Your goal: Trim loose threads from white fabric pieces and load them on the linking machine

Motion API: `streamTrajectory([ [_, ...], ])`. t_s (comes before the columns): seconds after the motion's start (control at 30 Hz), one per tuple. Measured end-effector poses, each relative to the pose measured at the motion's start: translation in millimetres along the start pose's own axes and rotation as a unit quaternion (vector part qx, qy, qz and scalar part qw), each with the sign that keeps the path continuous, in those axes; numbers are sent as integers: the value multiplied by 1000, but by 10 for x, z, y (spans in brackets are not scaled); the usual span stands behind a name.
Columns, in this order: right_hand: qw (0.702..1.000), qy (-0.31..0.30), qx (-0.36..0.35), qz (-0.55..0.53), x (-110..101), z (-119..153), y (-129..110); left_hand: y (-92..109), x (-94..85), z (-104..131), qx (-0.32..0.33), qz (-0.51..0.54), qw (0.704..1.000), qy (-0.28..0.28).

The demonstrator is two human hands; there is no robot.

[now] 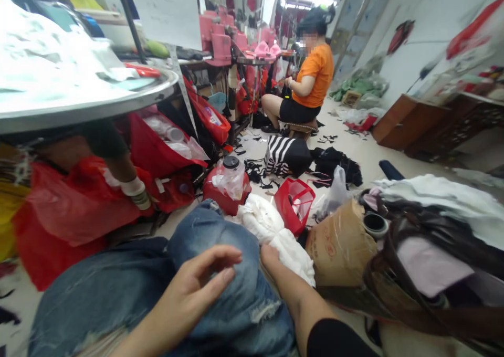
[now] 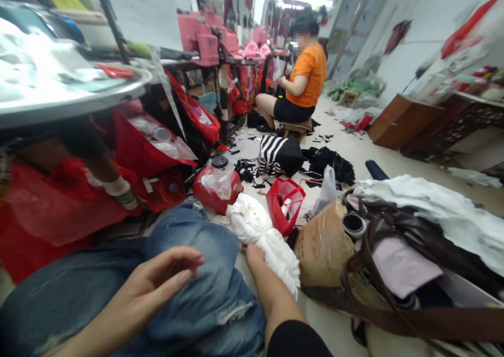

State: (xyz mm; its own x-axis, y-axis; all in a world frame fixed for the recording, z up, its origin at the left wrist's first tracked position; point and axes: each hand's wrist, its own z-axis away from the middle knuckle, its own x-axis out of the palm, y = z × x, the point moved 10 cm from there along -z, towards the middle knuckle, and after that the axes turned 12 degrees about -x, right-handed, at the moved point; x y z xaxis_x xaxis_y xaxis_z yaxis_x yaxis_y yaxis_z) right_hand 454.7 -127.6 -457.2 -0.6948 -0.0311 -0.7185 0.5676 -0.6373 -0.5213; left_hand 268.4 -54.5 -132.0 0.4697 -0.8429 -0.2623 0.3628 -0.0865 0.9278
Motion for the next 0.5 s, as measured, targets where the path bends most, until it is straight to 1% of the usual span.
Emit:
streamTrajectory([
  [0.07,1000,2,9,-8,95,-14,52,-405,-382,159,-55,-31,996,57],
  [0.13,1000,14,6,-26,36,-3,138,-724,-772,279,-90,-72,988,107],
  [0.17,999,24,-2,-36,-47,13,178,-810,-927,295,-95,-91,983,126],
  [0.2,998,36,-12,-46,-162,34,214,-852,-1020,267,-96,-105,981,134],
  [0.23,997,50,-24,-54,-306,55,243,-844,-1044,192,-91,-115,980,132],
  [0.27,995,65,-37,-60,-477,69,263,-792,-990,73,-81,-122,982,120],
  [0.3,994,78,-49,-64,-666,73,276,-704,-857,-84,-68,-127,985,95],
  [0.33,992,90,-61,-66,-865,62,280,-582,-666,-266,-48,-132,988,67],
  [0.4,989,105,-80,-63,-1241,10,282,-304,-161,-652,-2,-141,990,-7],
  [0.43,989,108,-85,-60,-1389,-21,289,-179,70,-833,15,-138,990,-29],
  [0.47,989,108,-85,-57,-1491,-46,306,-71,261,-991,29,-128,991,-39],
  [0.5,990,104,-81,-55,-1542,-59,332,11,395,-1118,39,-114,992,-36],
])
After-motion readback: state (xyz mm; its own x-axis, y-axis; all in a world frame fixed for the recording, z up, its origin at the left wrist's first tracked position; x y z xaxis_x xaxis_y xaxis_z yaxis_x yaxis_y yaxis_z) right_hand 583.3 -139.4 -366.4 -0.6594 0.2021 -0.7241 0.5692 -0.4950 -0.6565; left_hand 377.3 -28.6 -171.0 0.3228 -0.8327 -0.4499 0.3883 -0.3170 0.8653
